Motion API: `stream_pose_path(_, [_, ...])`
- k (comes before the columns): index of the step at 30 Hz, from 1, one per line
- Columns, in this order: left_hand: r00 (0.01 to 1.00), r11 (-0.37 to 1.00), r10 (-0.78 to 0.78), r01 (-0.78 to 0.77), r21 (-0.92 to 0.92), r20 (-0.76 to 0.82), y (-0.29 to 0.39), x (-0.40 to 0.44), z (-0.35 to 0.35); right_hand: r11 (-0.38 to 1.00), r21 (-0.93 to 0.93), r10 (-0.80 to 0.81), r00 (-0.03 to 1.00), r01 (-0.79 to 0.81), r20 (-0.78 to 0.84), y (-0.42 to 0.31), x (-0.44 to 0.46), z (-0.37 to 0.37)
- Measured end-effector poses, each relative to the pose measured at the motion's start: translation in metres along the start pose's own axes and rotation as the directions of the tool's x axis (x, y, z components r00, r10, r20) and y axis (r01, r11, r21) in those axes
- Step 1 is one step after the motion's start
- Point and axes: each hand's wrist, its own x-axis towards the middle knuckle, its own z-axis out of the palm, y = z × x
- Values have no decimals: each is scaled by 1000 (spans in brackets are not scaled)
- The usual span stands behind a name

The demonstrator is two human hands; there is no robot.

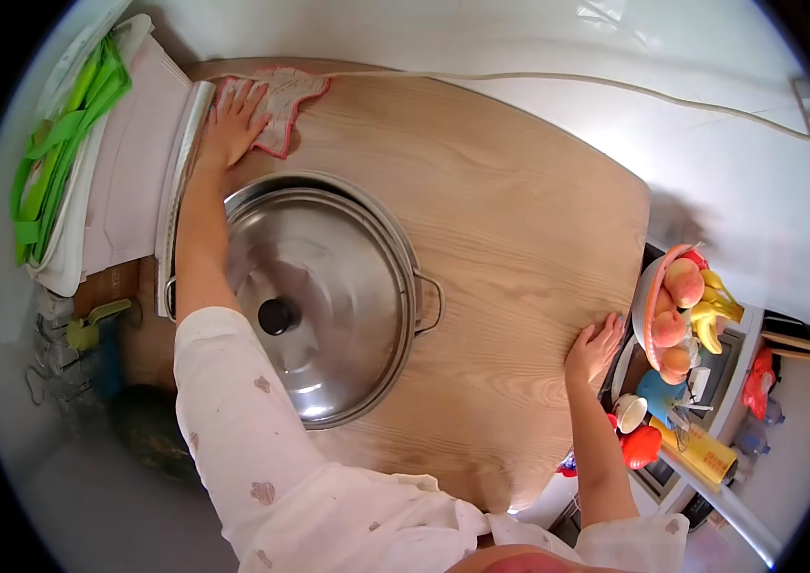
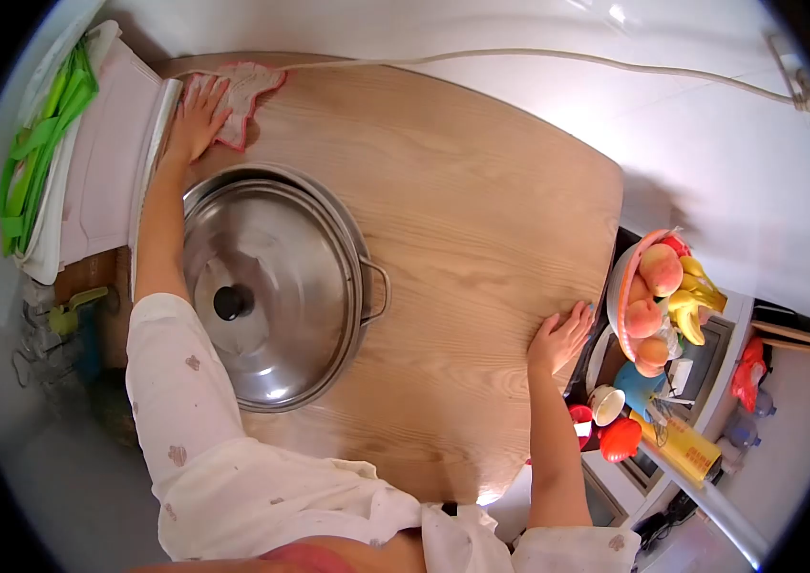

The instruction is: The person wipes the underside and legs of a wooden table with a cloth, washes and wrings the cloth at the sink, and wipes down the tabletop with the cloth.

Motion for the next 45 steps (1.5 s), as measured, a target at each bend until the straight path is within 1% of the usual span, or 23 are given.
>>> stream_pose_path(2, [964, 992, -24, -10, -124, -266, -14, 9, 29, 1000, 11, -1, 1000, 1, 1, 1, 3, -1])
stream_pose_path(3, [962, 992, -13, -22, -126, -272, -13, 13, 30, 1000, 13, -20, 1000, 20, -7, 1, 4, 0])
stream_pose_path(5, [944, 926, -310, 273, -260, -115, -12, 12, 30, 1000, 19, -22, 1000, 23, -6, 3, 0, 0])
stream_pose_path(6, [930, 911, -360, 334, -241, -73, -8, 13, 23, 1000, 2, -8, 1000, 8, 8, 1, 1, -1])
stream_pose_path(7, [934, 919, -347, 321, -231, -83, -5, 14, 16, 1000, -13, 8, 1000, -8, 20, -2, 1, -3])
stream_pose_path(9, [879, 851, -477, 457, -259, -15, 7, 16, 9, 999, 3, 32, 999, -32, 40, -2, 2, -5])
stream_pose_path(10, [887, 861, -462, 442, -251, -23, 7, 25, 24, 1000, -10, 24, 999, -24, 27, -3, 2, -3])
stream_pose_path(12, [765, 719, -644, 620, -315, 36, 6, 47, 55, 999, -31, 16, 1000, -16, 11, -3, 1, 0])
stream_pose_path(13, [772, 726, -634, 609, -318, 29, 27, 49, 36, 999, -31, 30, 1000, -29, 6, -3, -1, 1])
stream_pose_path(15, [622, 527, -745, 770, -360, 241, 97, 47, -22, 998, -55, 19, 1000, -19, -3, -1, 1, 3])
stream_pose_path(17, [651, 546, -735, 734, -404, 190, 140, 54, -27, 997, -70, 18, 1000, -18, -1, -2, 2, 2])
stream_pose_path(19, [755, 678, -651, 625, -387, 81, 194, 61, -41, 998, -61, 20, 1000, -19, 19, -4, 3, 0])
stream_pose_path(23, [776, 758, -625, 578, -302, -84, 293, 81, -43, 999, -29, 34, 999, -33, 25, -4, 3, -1])
stream_pose_path(25, [837, 776, -544, 474, -416, -62, 332, 68, -59, 999, -24, 35, 999, -34, 34, -3, 3, -1])
stream_pose_path(27, [883, 846, -449, 369, -385, -140, 368, 53, -70, 999, -25, 34, 999, -33, 27, -4, 3, -2])
stream_pose_path(29, [920, 861, -352, 245, -446, -172, 407, 26, -97, 1000, -13, 27, 999, -27, 24, -4, 4, -3])
stream_pose_path(33, [935, 896, -205, 60, -440, -290, 479, -17, -105, 999, -15, 30, 1000, -30, -3, -5, 3, -4])
stream_pose_path(36, [957, 889, -169, 46, -455, -234, 513, -62, -122, 999, -31, 26, 999, -27, -19, -6, 3, -3])
stream_pose_path(38, [959, 873, -81, -63, -484, -270, 525, -94, -127, 999, -34, 8, 1000, -9, -28, -5, 2, -2])
stream_pose_path(39, [959, 878, -104, -37, -476, -266, 530, -111, -126, 999, -35, 23, 1000, -24, -20, -4, 2, -1])
stream_pose_path(41, [952, 862, -52, -109, -495, -301, 533, -148, -123, 1000, -19, 13, 1000, -13, -7, -4, 2, 0])
stream_pose_path(44, [968, 868, -82, -47, -494, -236, 512, -210, -126, 998, 34, 49, 999, -49, -5, -2, 1, 1])
stream_pose_path(45, [979, 864, -118, 20, -503, -164, 502, -232, -130, 998, 49, 36, 999, -35, -2, -2, 1, 2])
